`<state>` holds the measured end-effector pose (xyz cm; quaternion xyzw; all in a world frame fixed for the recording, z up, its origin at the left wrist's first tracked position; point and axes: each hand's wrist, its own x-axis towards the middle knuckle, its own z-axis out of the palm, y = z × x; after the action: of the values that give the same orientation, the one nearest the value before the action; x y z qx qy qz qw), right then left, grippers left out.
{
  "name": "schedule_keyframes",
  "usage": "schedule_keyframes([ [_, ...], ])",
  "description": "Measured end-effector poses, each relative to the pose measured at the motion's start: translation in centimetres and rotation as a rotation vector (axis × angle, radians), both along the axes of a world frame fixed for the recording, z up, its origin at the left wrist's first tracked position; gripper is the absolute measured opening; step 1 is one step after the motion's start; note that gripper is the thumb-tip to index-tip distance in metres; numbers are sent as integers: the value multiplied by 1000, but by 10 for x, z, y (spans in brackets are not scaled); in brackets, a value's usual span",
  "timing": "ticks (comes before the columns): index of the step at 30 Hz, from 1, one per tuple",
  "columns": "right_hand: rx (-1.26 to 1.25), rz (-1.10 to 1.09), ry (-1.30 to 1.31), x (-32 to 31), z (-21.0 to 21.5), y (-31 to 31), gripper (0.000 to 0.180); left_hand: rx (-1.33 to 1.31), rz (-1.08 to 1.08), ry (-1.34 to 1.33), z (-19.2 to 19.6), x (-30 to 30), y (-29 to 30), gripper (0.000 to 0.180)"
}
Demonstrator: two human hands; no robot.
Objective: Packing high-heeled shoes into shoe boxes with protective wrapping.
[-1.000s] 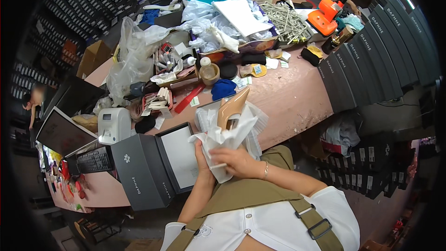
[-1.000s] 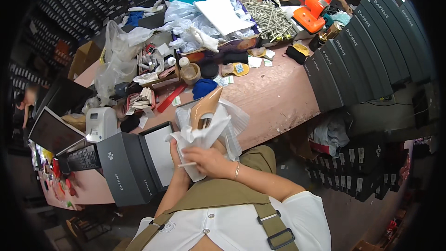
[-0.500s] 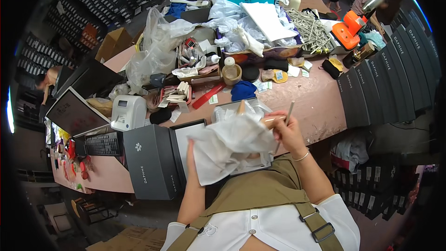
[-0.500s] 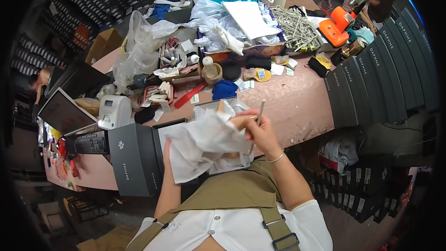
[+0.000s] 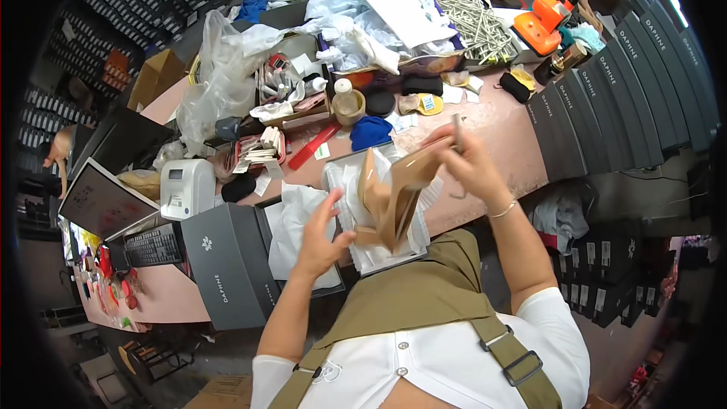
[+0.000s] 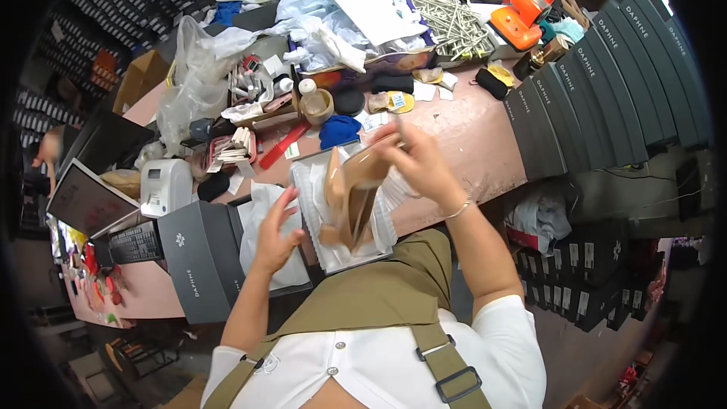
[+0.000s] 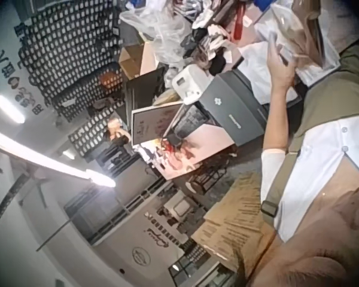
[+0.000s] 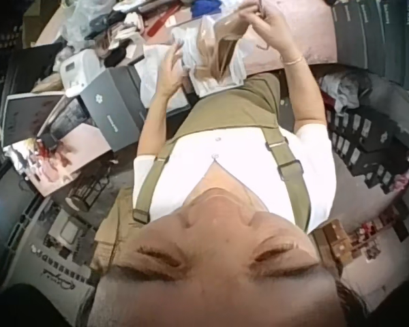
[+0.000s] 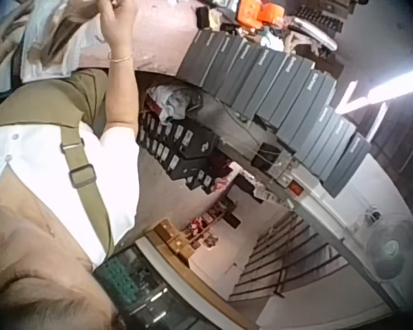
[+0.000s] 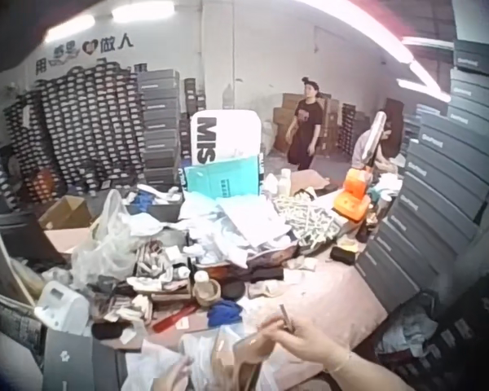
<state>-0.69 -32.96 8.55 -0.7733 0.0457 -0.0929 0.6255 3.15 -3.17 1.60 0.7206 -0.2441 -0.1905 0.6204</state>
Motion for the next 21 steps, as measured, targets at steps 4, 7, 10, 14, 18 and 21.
schedule_keyframes([
  [4, 405, 150, 215, 18, -12, 31, 20, -216, 35, 232, -6, -7, -70, 75],
  [7, 48, -38, 33, 4, -28, 38, 23, -466, 257, 564, -23, -13, -77, 64],
  [10, -182, 237, 103, -24, -63, 50, 21, -549, 408, 575, -25, -20, -90, 65],
  [14, -125, 274, 478, -36, -88, 45, 24, -203, 328, 250, -52, -14, -110, 63],
  [18, -365, 319, 469, -12, -68, -35, 20, -410, 463, 574, -58, 39, -103, 58],
  [21, -790, -9, 172, 56, -54, -140, 25, -412, 266, 728, -53, 43, -107, 58],
])
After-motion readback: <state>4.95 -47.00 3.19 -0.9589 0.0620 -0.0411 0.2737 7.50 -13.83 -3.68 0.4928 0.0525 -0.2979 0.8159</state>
